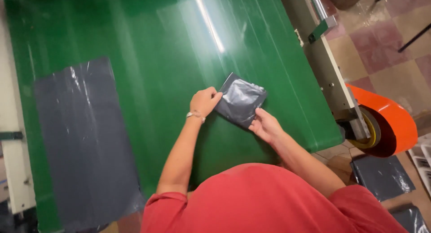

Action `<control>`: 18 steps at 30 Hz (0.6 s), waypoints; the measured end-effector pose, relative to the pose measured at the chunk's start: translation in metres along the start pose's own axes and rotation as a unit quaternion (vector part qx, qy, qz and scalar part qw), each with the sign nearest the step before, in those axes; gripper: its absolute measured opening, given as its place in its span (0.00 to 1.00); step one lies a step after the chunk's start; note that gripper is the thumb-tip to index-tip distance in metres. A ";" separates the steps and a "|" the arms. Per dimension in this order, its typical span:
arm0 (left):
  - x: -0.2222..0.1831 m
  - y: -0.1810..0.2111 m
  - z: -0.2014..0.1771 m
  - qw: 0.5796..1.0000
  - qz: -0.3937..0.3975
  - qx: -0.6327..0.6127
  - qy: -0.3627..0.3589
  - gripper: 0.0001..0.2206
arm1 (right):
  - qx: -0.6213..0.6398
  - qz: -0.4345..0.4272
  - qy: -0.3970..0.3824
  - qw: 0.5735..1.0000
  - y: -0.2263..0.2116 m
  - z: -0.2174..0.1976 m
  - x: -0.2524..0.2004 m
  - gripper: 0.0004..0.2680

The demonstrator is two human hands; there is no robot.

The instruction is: Picking up plastic bags from a conveyor belt, folding them into a compact shape, and stacking them in a plastic crate.

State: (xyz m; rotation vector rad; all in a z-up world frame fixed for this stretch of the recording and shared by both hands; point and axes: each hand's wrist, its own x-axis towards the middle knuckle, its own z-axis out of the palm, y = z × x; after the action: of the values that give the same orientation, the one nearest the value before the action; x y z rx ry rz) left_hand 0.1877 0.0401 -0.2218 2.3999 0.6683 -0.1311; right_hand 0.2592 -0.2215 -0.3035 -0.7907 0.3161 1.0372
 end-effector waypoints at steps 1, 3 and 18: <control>0.000 0.004 0.009 1.000 -0.008 -0.002 0.010 0.19 | -0.007 0.006 -0.009 1.000 -0.016 0.016 -0.022 0.04; -0.005 0.002 0.019 0.996 -0.048 0.001 0.075 0.17 | -0.085 0.003 0.007 0.996 -0.041 0.055 -0.066 0.06; -0.370 -0.137 -0.063 0.924 0.056 0.295 0.238 0.55 | -0.672 -0.448 -0.514 0.288 0.192 0.201 -0.108 0.32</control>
State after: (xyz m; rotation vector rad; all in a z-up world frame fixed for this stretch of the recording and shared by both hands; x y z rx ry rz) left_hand -0.2047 0.0099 -0.1543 3.0880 0.7847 0.3650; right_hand 0.0159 -0.0961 -0.1855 -1.2139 -2.2846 0.2013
